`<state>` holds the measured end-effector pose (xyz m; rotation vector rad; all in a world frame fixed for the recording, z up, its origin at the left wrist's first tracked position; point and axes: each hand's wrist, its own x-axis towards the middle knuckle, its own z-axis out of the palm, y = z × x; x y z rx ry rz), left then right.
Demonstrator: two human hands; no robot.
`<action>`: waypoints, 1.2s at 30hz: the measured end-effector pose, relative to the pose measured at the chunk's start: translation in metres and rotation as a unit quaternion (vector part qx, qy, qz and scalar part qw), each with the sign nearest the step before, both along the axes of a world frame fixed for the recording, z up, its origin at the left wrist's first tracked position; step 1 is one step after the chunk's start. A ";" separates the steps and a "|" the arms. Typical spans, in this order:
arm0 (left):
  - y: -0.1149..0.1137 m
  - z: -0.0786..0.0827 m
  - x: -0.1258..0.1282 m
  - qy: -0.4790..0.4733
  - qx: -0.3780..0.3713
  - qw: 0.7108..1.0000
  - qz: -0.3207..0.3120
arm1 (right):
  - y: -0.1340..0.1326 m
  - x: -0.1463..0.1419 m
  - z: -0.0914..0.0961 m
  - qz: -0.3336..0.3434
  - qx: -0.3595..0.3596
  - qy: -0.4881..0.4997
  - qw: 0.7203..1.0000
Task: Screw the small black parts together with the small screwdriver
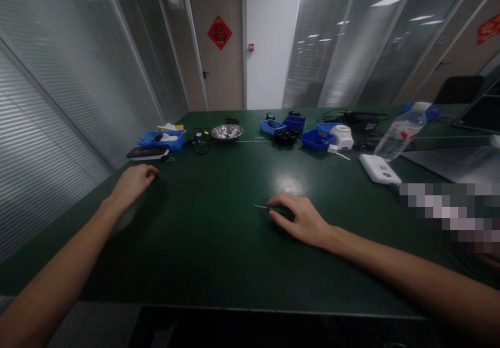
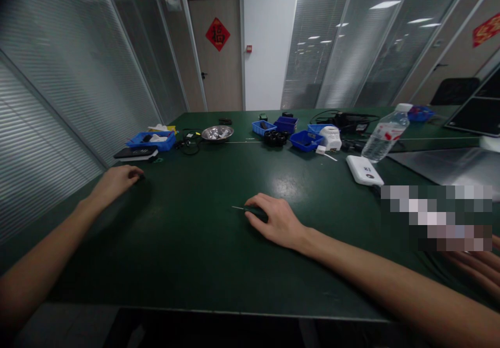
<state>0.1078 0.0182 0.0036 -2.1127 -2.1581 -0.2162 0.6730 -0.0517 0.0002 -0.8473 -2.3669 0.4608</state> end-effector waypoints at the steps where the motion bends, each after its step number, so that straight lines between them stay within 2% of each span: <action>1: 0.000 0.000 -0.001 -0.001 -0.001 1.000 0.001 | 0.000 0.000 0.000 0.001 -0.001 0.000 1.000; 10: 0.002 0.002 -0.004 -0.030 -0.015 0.999 0.022 | -0.001 0.000 0.001 -0.005 0.003 -0.004 1.000; 18: 0.000 0.005 0.000 -0.047 0.004 0.999 0.021 | -0.001 0.000 0.000 -0.001 0.006 -0.002 1.000; 23: 0.000 0.004 0.000 -0.056 0.014 0.997 0.055 | -0.002 -0.001 0.002 -0.004 0.003 -0.006 1.000; 36: -0.009 0.016 0.013 -0.081 -0.040 0.989 0.119 | 0.000 0.000 -0.001 0.000 0.006 -0.007 1.000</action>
